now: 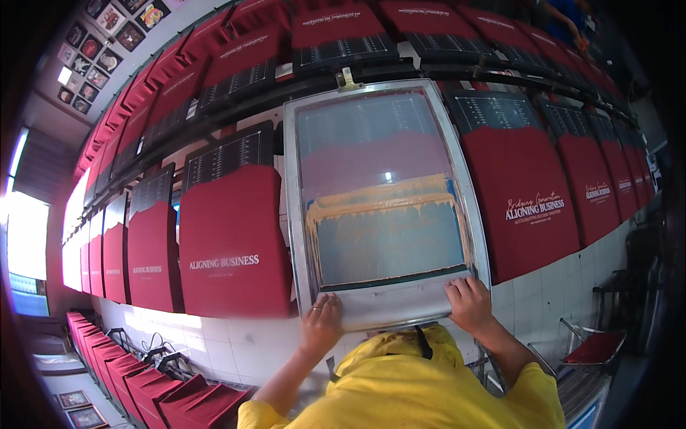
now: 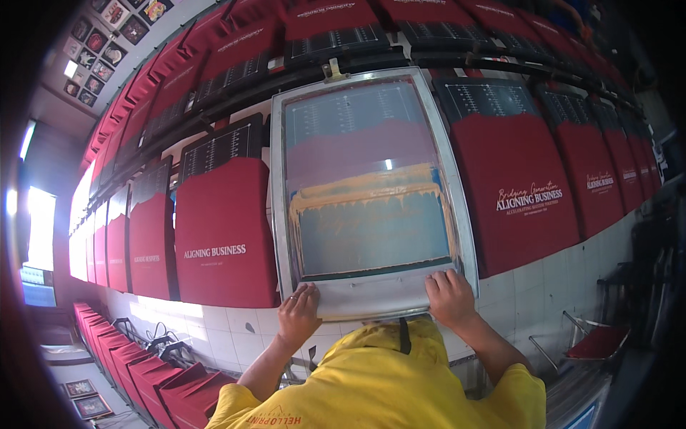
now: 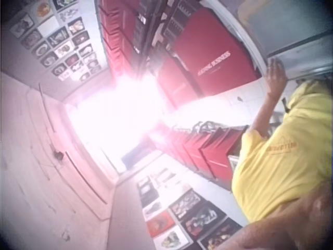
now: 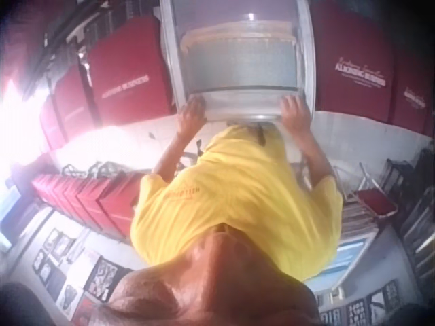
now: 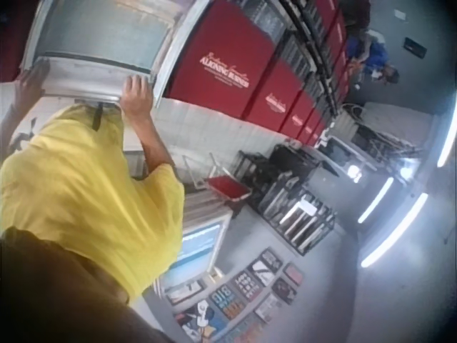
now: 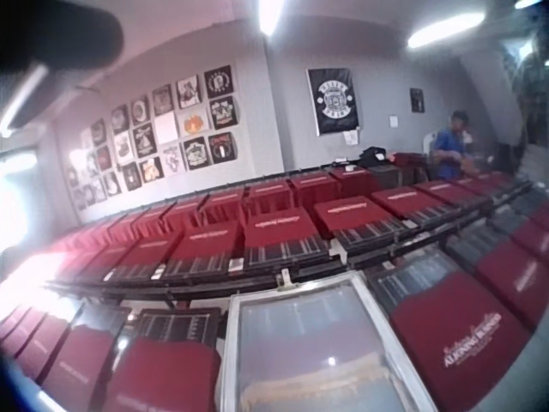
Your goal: The person performs screen printing on a series of red t-shirts by using a squeegee to apply yellow ink through a stencil frame, lifting the frame, and moving to the next t-shirt on the production line.
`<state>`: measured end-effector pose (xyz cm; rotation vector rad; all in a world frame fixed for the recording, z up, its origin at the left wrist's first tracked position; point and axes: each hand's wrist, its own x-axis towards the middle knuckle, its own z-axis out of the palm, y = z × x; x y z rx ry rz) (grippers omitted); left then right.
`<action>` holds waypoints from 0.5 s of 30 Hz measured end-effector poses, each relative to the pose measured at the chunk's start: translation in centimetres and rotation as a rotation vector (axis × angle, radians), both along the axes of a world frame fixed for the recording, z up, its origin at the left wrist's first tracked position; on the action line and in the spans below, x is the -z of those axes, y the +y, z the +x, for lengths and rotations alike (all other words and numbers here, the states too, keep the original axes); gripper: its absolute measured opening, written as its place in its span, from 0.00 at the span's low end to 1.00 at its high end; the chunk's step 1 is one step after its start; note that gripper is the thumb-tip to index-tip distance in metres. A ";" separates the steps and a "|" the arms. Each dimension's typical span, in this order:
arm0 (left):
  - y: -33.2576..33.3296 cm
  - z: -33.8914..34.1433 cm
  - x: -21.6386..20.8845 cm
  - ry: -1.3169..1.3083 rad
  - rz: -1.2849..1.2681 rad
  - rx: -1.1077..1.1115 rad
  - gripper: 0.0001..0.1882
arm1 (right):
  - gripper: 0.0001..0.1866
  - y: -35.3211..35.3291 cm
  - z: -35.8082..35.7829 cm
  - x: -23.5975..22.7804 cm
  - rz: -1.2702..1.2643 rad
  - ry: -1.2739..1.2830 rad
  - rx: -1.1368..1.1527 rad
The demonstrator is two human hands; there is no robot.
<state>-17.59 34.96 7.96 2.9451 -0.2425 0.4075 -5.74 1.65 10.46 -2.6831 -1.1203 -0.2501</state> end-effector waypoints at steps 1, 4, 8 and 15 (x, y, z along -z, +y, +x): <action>0.7 1.6 0.2 -0.014 0.002 0.013 0.21 | 0.13 0.4 1.4 0.1 -0.006 0.002 0.005; 2.6 6.0 0.2 -0.002 0.042 0.027 0.24 | 0.12 2.1 5.5 0.3 0.010 -0.014 0.002; 4.2 13.3 -1.3 0.081 0.005 0.012 0.20 | 0.11 3.8 11.9 0.7 -0.006 -0.078 0.017; 5.3 18.4 -4.8 0.253 -0.047 -0.038 0.09 | 0.09 5.4 18.1 -1.2 -0.076 0.102 0.015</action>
